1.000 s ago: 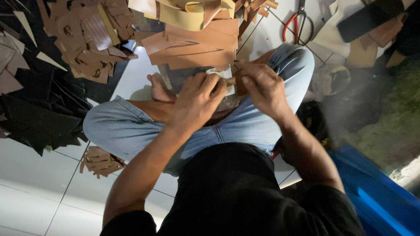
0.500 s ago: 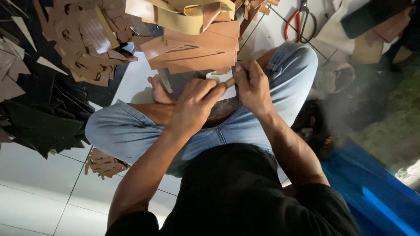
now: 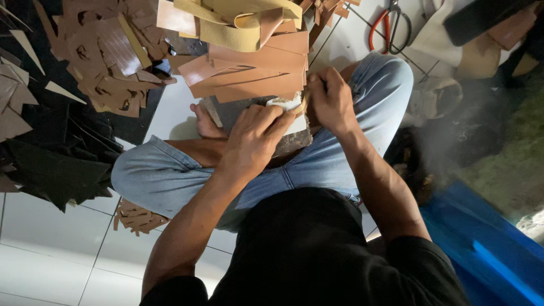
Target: The person sits cross-legged on the floor and repeatedly rubs the edges of thin leather strips against a small block to smooth them. The person handles the leather pieces one at a time, rubbing each edge against the block and then placing the piece aside.
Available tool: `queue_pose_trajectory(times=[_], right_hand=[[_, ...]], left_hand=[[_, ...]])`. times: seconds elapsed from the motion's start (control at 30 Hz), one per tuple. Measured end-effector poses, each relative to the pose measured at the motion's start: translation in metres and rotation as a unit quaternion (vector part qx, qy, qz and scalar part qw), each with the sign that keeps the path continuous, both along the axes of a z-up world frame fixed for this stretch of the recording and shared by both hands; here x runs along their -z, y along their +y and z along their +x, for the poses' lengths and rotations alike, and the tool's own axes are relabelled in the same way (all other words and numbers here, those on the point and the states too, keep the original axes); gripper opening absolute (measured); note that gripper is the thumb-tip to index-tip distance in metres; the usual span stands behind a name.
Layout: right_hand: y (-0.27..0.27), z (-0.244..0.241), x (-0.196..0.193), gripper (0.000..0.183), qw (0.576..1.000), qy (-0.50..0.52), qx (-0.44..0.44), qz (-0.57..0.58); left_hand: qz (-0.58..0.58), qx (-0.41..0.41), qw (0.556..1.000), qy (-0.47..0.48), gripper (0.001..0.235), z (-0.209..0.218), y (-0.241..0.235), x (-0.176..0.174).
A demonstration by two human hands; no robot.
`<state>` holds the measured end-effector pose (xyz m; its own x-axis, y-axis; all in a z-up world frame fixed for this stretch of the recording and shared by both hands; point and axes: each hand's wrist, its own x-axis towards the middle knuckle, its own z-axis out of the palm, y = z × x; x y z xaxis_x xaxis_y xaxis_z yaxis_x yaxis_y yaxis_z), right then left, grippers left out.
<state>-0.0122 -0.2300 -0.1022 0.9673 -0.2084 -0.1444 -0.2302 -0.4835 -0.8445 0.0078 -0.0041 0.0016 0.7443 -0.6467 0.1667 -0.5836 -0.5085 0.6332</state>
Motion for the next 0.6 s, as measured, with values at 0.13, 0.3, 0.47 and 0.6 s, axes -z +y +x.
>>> queue_pose_trajectory(times=[0.13,0.3,0.47,0.6], right_hand=[[-0.005,0.005,0.014,0.019,1.000,0.011,0.007,-0.017],[-0.008,0.010,0.033,0.020,0.999,0.010,0.014,-0.048],[-0.009,0.015,0.052,0.020,0.998,-0.021,0.008,-0.055],[-0.013,0.017,0.069,0.021,0.998,-0.014,0.023,-0.063]], left_hand=[[0.012,0.003,1.000,-0.004,0.039,0.001,-0.001,-0.004],[0.030,-0.006,0.998,-0.049,0.036,0.000,-0.008,-0.001],[0.074,-0.008,0.995,-0.064,0.035,-0.002,-0.013,-0.002],[0.088,-0.015,0.992,-0.089,0.034,-0.003,-0.016,-0.008]])
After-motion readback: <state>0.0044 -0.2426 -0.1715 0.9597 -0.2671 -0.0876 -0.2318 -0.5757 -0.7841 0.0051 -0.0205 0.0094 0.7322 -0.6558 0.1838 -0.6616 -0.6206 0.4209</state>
